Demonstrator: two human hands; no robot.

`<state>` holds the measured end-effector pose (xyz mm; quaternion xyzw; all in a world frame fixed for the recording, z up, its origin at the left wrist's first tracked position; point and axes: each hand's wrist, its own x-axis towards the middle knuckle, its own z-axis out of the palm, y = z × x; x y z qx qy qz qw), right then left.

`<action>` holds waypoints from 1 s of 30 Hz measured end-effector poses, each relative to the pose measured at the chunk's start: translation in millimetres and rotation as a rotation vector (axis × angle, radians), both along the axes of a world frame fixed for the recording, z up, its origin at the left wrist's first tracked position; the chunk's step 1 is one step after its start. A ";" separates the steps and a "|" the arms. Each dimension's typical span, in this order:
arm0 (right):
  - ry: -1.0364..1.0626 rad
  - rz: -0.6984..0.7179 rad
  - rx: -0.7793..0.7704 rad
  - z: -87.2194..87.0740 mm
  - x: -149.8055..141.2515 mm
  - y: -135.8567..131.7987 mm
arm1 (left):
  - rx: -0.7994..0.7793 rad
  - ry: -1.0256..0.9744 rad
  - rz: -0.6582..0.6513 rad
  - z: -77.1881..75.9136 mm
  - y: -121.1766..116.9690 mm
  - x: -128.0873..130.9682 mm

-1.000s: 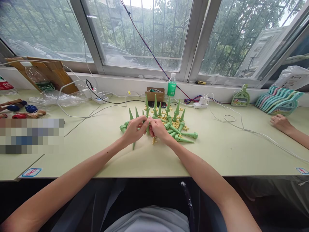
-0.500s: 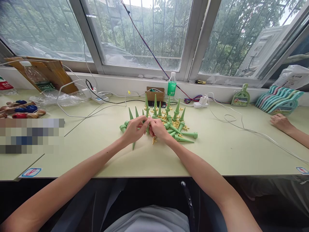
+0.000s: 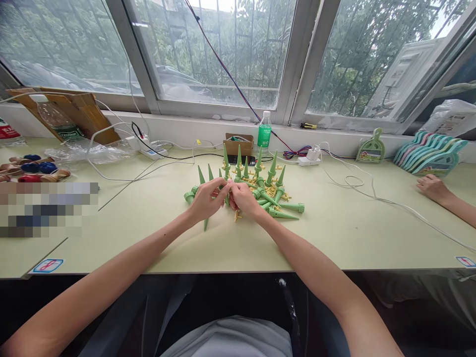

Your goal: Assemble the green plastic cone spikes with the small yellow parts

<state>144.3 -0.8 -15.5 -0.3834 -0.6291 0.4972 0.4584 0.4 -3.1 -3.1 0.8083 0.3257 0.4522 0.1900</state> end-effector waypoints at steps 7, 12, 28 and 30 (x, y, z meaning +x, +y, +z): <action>-0.015 -0.009 0.021 0.0 -0.5 0.1 | -0.009 0.001 -0.003 2.2 -1.5 0.4; -0.030 -0.021 0.049 -0.2 -0.9 0.0 | 0.014 0.012 0.013 3.5 -2.1 0.9; -0.092 -0.042 0.093 -1.0 -0.1 1.2 | 0.024 0.030 0.036 4.5 -3.3 1.7; -0.094 -0.040 0.082 -1.1 0.1 1.1 | 0.021 0.034 0.039 4.4 -3.2 1.7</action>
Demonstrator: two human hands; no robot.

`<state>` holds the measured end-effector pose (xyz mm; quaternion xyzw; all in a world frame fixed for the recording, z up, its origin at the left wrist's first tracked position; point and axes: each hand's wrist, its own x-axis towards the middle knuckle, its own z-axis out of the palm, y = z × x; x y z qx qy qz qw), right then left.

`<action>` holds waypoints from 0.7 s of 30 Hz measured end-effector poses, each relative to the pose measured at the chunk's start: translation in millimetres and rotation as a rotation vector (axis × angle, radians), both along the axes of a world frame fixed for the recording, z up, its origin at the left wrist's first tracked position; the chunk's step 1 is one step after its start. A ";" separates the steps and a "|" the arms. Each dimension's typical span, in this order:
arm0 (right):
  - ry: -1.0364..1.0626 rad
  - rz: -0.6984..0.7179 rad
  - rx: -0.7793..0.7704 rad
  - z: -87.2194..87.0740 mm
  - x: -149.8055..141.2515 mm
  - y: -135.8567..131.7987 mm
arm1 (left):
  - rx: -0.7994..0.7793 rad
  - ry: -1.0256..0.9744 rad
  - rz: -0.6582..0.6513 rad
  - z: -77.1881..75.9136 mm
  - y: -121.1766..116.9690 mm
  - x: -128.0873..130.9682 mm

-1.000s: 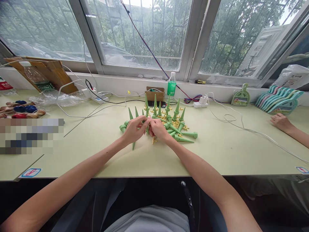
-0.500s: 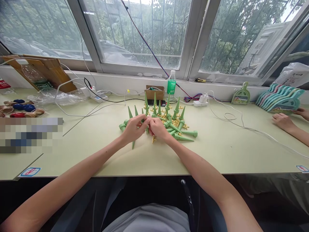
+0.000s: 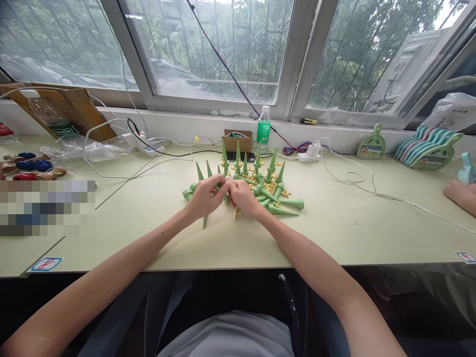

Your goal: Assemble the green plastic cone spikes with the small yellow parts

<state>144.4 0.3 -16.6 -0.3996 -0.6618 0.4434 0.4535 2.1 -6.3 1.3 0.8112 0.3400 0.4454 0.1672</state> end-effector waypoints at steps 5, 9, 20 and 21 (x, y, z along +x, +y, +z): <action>0.011 0.009 -0.006 -1.0 0.4 -0.3 | 0.004 0.006 0.005 0.2 -0.3 -0.1; 0.006 0.009 -0.003 -1.0 0.4 0.2 | 0.005 0.008 0.003 0.6 -0.5 -0.1; 0.005 0.008 -0.004 0.0 0.0 -0.4 | 0.017 0.006 0.005 0.2 0.0 -0.2; 0.003 0.006 -0.006 0.0 -0.1 -0.3 | 0.018 0.005 0.005 0.1 0.1 -0.1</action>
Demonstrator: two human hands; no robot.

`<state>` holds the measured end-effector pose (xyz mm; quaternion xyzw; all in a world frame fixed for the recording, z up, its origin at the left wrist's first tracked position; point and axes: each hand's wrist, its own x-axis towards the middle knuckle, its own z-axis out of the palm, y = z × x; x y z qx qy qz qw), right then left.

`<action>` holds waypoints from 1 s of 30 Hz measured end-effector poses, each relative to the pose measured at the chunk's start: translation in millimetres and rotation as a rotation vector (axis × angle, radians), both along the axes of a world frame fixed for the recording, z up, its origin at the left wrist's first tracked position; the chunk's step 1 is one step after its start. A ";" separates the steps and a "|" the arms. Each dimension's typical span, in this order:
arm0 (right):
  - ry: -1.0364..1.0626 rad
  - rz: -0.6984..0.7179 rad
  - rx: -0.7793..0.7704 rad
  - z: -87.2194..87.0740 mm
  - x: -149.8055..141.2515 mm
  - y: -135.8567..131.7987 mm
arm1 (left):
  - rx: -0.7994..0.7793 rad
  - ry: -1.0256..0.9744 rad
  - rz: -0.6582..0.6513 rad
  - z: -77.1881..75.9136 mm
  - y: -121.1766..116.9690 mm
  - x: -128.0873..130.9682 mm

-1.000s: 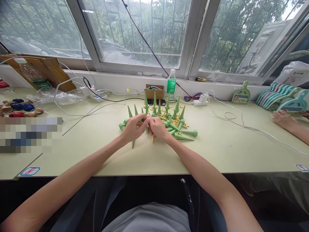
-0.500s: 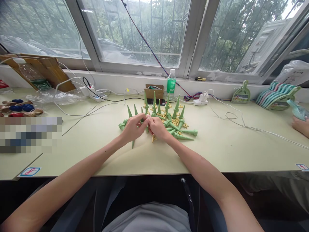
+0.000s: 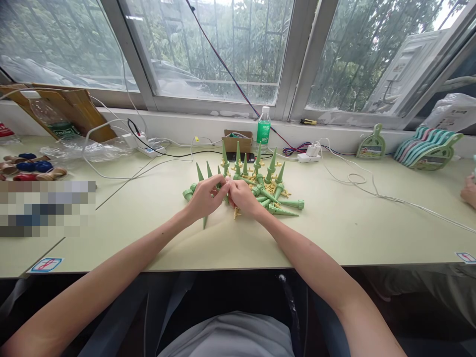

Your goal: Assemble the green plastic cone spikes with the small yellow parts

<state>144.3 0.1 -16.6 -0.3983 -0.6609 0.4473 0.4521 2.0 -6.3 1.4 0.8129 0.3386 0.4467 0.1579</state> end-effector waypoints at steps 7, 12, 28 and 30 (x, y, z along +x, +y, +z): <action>-0.003 0.001 -0.001 -1.5 0.4 1.5 | -0.017 0.006 0.008 -0.5 0.7 0.3; 0.000 0.007 0.011 -1.1 0.4 0.3 | -0.011 0.028 0.002 0.4 1.2 -0.1; -0.022 -0.006 0.014 -1.5 0.6 0.7 | -0.022 0.053 -0.004 3.2 0.7 -0.7; -0.019 -0.002 0.015 -1.5 0.6 0.9 | -0.031 0.050 -0.002 2.9 0.9 -0.6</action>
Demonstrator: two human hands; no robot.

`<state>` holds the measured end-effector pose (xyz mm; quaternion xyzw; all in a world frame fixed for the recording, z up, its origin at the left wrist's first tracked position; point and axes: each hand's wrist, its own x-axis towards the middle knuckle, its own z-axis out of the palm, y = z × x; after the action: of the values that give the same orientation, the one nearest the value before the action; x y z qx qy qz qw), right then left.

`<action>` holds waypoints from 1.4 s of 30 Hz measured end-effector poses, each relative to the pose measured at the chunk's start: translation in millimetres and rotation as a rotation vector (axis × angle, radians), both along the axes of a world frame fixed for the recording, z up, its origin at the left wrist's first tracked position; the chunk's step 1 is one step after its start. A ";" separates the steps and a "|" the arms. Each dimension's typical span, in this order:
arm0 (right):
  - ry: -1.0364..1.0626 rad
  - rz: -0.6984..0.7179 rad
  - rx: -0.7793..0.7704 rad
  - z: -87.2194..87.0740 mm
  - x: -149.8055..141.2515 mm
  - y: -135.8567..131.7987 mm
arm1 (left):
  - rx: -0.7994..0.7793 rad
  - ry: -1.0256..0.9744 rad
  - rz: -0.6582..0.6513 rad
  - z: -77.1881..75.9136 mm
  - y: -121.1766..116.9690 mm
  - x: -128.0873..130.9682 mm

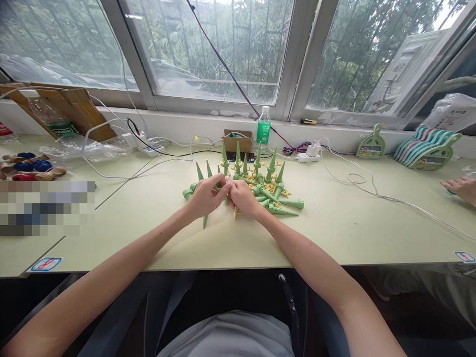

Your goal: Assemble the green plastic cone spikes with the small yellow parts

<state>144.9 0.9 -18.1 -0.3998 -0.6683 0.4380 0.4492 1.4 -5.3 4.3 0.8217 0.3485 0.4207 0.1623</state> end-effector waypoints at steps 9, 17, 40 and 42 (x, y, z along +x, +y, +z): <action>0.042 0.024 -0.001 -1.7 0.5 1.1 | -0.007 0.017 0.005 1.2 -1.2 0.1; 0.028 0.020 0.007 -1.6 0.3 1.4 | -0.016 0.023 0.013 1.5 -1.6 -0.1; 0.005 0.012 0.021 -1.2 0.3 1.4 | -0.005 0.010 0.001 0.5 0.1 -1.0; -0.008 0.009 0.030 -1.1 0.4 1.3 | -0.004 0.013 0.006 0.4 0.1 -0.9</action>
<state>145.3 2.2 -19.2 -0.3917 -0.6784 0.4282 0.4505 0.5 -5.3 4.8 0.8230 0.3528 0.4152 0.1608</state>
